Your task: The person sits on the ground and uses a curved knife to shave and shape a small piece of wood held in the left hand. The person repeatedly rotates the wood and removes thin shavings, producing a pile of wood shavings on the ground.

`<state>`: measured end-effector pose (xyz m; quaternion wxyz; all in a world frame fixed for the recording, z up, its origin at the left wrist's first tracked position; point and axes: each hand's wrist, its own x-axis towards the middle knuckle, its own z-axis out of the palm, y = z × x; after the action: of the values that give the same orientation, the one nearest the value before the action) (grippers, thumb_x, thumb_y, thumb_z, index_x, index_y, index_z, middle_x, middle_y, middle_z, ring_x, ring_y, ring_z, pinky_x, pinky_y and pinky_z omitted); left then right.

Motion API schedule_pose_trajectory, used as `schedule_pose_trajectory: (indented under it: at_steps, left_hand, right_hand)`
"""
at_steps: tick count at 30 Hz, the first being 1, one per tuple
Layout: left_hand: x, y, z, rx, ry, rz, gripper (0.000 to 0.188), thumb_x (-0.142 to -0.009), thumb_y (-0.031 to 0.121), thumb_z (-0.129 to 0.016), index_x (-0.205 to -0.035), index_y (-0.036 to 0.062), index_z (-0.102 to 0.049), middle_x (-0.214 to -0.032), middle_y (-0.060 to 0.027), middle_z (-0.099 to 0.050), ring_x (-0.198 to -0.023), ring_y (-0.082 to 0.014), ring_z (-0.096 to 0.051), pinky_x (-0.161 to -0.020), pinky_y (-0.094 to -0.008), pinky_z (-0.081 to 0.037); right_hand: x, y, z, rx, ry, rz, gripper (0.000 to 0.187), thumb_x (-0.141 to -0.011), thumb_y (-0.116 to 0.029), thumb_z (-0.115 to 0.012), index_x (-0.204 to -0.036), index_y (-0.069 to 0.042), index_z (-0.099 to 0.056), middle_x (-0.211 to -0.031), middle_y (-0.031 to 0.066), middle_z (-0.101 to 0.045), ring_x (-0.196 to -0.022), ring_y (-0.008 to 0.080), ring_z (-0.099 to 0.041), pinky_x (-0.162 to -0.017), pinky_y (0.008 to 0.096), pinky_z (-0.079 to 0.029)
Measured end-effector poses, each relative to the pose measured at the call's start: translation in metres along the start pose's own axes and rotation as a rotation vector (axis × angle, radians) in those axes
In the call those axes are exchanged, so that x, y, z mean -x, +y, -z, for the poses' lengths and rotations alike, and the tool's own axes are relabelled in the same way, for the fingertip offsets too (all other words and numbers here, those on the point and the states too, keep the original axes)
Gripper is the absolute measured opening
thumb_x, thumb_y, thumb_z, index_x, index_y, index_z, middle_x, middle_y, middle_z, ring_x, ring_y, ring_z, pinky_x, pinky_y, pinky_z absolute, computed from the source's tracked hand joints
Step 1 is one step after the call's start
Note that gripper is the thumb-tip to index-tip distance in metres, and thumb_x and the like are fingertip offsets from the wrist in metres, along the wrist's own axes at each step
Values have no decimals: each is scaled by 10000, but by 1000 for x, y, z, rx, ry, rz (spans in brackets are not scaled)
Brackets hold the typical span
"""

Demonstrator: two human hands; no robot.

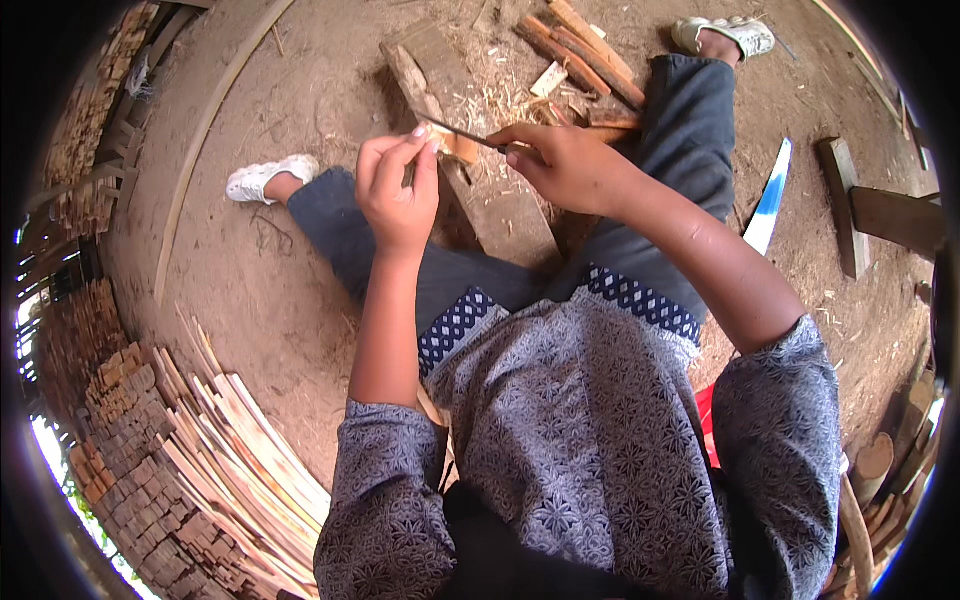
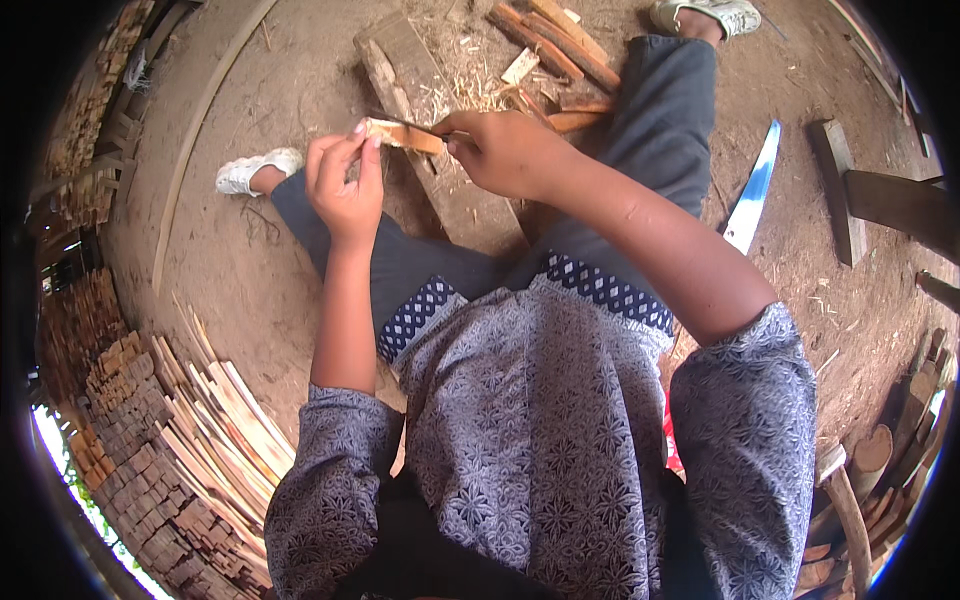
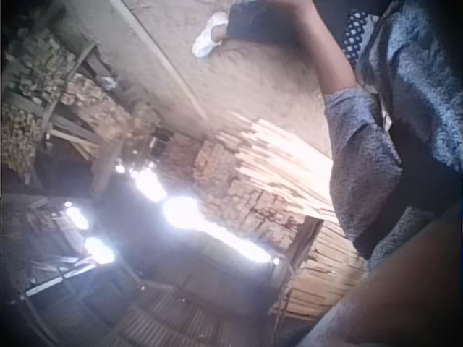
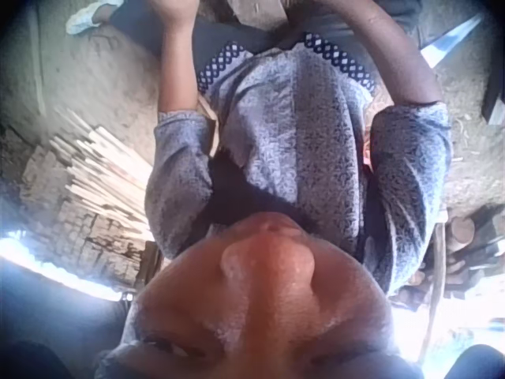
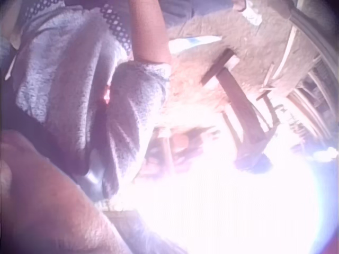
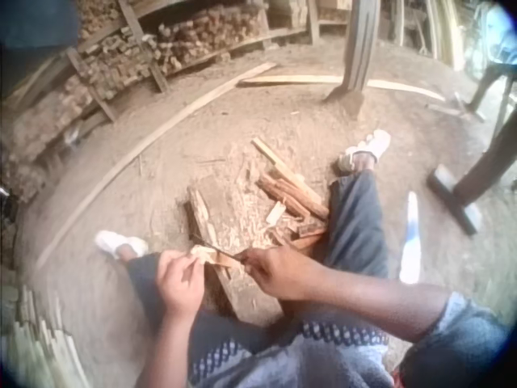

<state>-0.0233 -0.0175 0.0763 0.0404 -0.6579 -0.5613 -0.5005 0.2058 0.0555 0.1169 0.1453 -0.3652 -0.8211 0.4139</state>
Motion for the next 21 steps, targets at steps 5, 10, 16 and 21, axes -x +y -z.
schedule_pose_trajectory:
  at_steps: [5, 10, 16, 21]
  left_hand:
    - [0, -2, -1, 7, 11, -3, 225, -841, -45, -813, -1039, 28, -737, -939, -90, -657, -821, -211, -671, -703, -317, -556]
    - [-5, 3, -6, 3, -8, -54, 210, -871, -60, -790, -1064, -6, -726, -973, -98, -651, -815, -169, -686, -696, -273, -595]
    - [-1, -1, -1, -25, -16, -43, 227, -858, -51, -808, -1066, -1, -733, -964, -96, -656, -813, -169, -682, -706, -271, -584]
    - [0, 4, -1, -1, -1, -61, 237, -850, -53, -812, -1065, 4, -733, -959, -100, -656, -803, -179, -678, -695, -282, -573]
  right_hand:
    - [8, -43, 15, -120, 171, 46, 245, -1015, -163, -583, -1210, -67, -697, -826, 209, -720, -770, 383, -724, -725, 469, -565]
    - [19, 14, -26, 32, 149, 25, 222, -1015, -192, -601, -1193, -87, -680, -793, 212, -711, -758, 424, -713, -720, 515, -567]
    - [10, -5, -2, 75, 81, 41, 225, -1030, -208, -608, -1216, -101, -674, -789, 177, -715, -767, 385, -720, -704, 485, -565]
    - [11, -49, 12, -158, 250, 46, 222, -1033, -211, -589, -1224, -122, -656, -830, 187, -725, -771, 391, -721, -708, 518, -564]
